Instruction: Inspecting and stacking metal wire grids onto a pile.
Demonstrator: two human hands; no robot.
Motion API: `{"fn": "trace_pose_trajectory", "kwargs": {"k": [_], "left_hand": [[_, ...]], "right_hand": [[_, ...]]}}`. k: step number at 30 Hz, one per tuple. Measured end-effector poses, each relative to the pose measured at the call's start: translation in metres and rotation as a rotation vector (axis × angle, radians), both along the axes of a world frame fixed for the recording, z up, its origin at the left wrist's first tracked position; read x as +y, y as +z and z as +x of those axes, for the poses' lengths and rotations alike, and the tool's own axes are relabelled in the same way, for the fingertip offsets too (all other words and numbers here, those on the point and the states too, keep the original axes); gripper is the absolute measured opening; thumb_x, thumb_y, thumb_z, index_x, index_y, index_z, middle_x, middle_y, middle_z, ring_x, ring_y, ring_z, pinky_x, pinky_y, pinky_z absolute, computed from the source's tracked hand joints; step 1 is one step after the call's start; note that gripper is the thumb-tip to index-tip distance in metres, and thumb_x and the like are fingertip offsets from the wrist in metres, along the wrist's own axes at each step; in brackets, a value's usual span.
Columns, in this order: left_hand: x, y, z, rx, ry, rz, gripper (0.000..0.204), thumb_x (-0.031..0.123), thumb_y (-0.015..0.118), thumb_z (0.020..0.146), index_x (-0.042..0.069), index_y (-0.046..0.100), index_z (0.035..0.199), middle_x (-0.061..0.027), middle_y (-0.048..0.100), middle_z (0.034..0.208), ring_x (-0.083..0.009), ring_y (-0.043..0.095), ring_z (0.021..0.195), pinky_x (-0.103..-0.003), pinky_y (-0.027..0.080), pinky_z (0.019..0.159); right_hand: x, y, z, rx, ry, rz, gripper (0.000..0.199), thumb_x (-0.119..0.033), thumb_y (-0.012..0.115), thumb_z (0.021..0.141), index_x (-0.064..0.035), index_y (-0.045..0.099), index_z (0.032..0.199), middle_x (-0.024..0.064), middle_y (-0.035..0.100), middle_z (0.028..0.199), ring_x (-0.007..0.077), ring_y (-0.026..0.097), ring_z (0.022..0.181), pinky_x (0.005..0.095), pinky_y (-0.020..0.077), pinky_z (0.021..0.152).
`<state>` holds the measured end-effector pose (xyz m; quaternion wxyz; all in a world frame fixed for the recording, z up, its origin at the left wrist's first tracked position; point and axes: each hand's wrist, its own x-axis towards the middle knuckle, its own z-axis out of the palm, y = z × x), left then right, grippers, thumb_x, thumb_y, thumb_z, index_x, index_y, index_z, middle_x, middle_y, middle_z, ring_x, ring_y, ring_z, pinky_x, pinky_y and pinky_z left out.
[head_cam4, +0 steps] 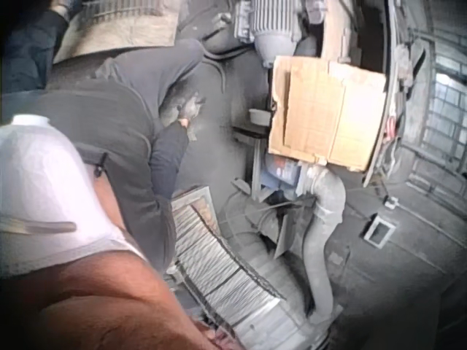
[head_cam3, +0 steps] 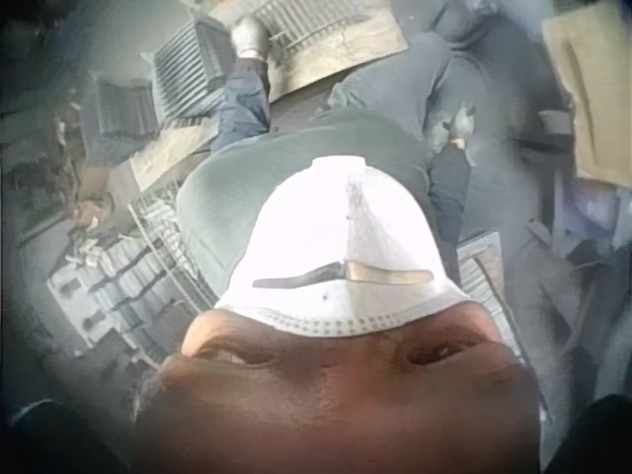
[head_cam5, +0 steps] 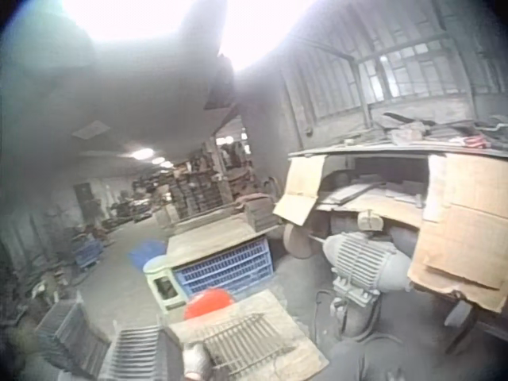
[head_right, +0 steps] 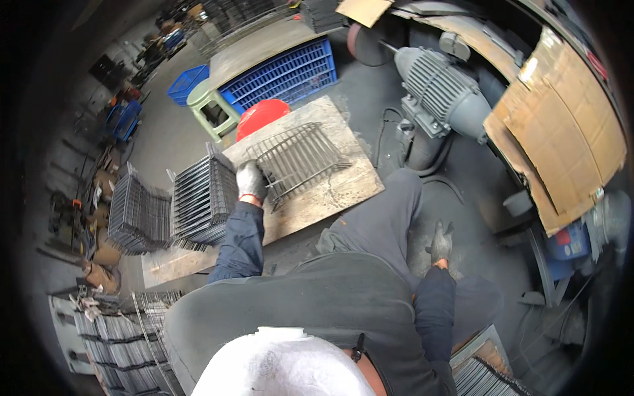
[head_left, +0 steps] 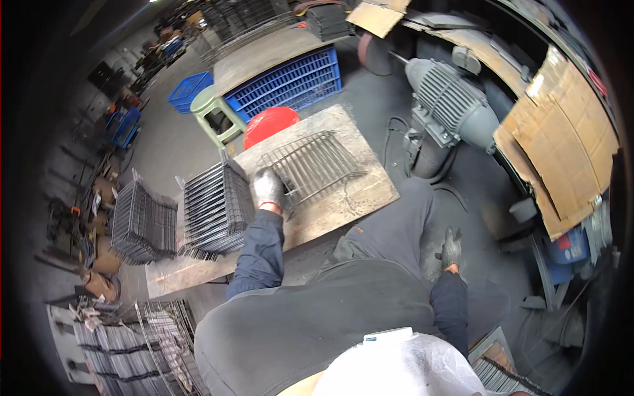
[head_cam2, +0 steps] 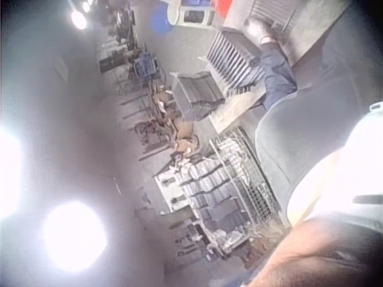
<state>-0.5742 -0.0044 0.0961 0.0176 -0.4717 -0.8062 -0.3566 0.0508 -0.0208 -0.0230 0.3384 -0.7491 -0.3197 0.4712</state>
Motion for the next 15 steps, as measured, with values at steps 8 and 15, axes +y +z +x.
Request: {"fn": "trace_pose_trajectory", "kwargs": {"k": [8, 15], "left_hand": [[-0.025, 0.132, 0.133, -0.67, -0.16, 0.459, 0.028, 0.011, 0.049, 0.108, -0.001, 0.058, 0.131, -0.0086, 0.063, 0.078, -0.0147, 0.059, 0.053, -0.034, 0.052, 0.052], [-0.021, 0.152, 0.169, -0.615, -0.315, 0.391, 0.026, 0.02, 0.058, 0.111, 0.0, 0.062, 0.127, -0.0103, 0.067, 0.091, -0.0159, 0.064, 0.072, -0.036, 0.054, 0.066]], "right_hand": [[0.014, -0.046, 0.027, -0.381, 0.131, 0.264, 0.083, -0.055, 0.055, 0.108, 0.0095, 0.045, 0.159, 0.0302, 0.051, 0.161, 0.0417, 0.049, 0.151, 0.0432, 0.0349, 0.125], [0.026, -0.012, 0.011, -0.351, 0.067, 0.398, 0.075, -0.049, 0.052, 0.111, 0.0093, 0.047, 0.158, 0.0285, 0.05, 0.163, 0.041, 0.049, 0.15, 0.043, 0.0373, 0.124]]}}
